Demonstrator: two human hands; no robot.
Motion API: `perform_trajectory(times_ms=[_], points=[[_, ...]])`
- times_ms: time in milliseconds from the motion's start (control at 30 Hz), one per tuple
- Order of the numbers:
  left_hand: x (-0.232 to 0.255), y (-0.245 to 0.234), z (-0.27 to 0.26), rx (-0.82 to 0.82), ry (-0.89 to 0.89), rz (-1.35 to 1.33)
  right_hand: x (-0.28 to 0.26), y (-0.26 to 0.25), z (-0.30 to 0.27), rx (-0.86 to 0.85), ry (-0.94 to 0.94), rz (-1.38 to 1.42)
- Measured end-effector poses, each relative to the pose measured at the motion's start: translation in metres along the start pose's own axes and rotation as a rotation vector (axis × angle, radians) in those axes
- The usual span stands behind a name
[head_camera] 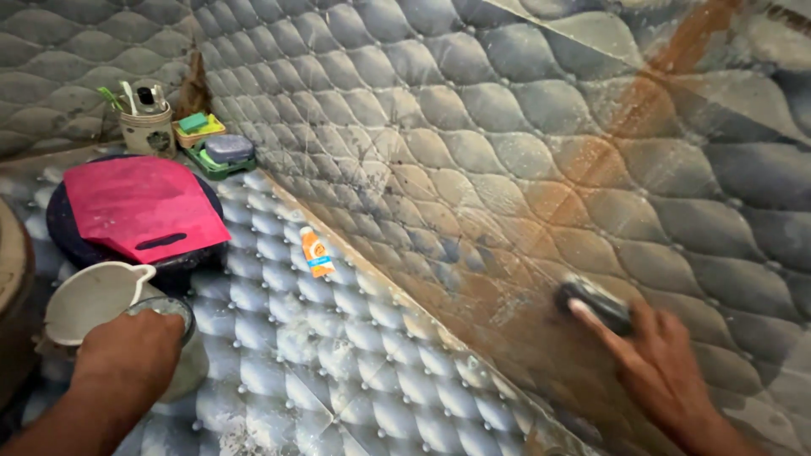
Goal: The person scrubs a tiled wall with a brush and water, then rinses the area using a wall-mounted tap. The person uses a small cup to pour water and a brush to scrub the surface.
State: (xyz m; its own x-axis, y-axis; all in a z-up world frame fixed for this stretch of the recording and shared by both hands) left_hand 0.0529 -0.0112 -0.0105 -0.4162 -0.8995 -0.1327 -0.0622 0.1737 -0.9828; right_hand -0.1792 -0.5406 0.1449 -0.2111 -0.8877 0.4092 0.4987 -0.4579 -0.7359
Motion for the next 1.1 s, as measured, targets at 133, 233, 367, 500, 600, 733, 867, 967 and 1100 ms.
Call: perform_trajectory(times_ms=[133, 233, 367, 500, 600, 733, 867, 967, 1100], points=[[-0.008, 0.007, 0.007, -0.068, -0.033, 0.021, -0.007, 0.009, 0.023, 0.012, -0.026, -0.003], [-0.011, 0.008, 0.008, -0.036, -0.008, 0.045, -0.055, 0.023, 0.079, 0.284, -0.14, 0.168], [-0.008, 0.009, 0.014, -0.03, -0.013, 0.027, -0.107, 0.051, 0.137, 0.201, -0.116, 0.143], [-0.006, 0.002, 0.009, -0.024, -0.036, 0.024, -0.101, 0.028, 0.113, 0.301, -0.187, 0.312], [-0.006, 0.002, 0.0, -0.014, -0.038, -0.004, -0.055, 0.029, 0.052, -0.001, -0.099, 0.109], [-0.004, -0.001, -0.002, 0.024, -0.024, -0.003, 0.002, 0.003, -0.029, -0.087, -0.047, -0.014], [0.001, -0.004, 0.0, 0.0, -0.009, 0.006, 0.004, 0.026, -0.011, -0.209, 0.001, -0.011], [0.0, -0.007, 0.004, -0.034, -0.021, -0.008, -0.046, 0.049, 0.047, -0.033, -0.051, 0.073], [-0.002, -0.007, 0.006, -0.072, -0.035, 0.032, -0.118, 0.075, 0.127, 0.057, -0.073, 0.146]])
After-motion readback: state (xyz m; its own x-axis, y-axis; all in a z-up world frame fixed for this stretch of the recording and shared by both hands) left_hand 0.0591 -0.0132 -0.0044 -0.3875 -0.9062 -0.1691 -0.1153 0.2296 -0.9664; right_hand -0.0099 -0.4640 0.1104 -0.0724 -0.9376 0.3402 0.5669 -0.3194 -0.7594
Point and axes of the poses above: each hand's wrist, its own z-axis towards the middle knuckle, its own y-axis out of the palm, x = y × z, the point moved 6 cm from there along z, towards the middle knuckle, and after that the axes turned 12 degrees about y, right-handed, at the moved point
